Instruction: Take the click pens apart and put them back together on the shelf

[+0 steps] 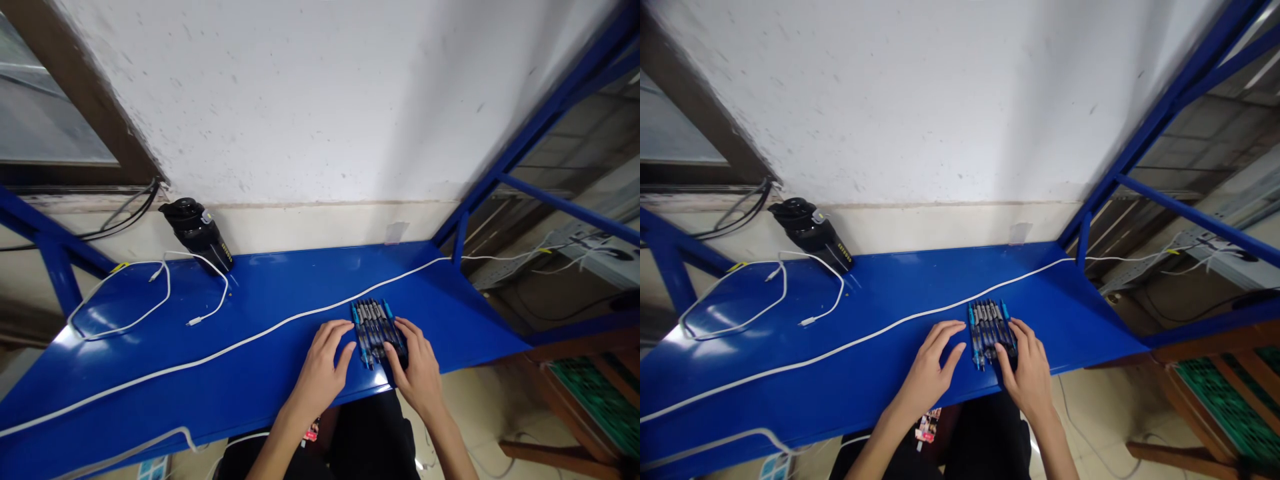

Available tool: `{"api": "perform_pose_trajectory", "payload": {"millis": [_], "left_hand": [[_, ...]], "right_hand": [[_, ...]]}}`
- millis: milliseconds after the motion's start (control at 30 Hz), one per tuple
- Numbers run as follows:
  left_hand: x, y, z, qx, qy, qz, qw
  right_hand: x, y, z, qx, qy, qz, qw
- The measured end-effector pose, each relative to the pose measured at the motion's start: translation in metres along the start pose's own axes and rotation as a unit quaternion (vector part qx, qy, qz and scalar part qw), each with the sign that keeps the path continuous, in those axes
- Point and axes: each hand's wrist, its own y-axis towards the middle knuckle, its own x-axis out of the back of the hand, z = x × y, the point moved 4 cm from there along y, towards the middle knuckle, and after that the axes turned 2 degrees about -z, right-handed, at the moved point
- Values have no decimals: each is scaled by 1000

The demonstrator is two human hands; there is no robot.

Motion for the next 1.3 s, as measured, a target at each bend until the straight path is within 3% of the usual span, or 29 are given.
{"api": "perform_pose_trajectory", "payload": {"millis": [1300], "left_hand": [[-1,-1,2,-3,-23,2,1000]], "right_hand": [[-2,3,2,45,-17,36,998]]}}
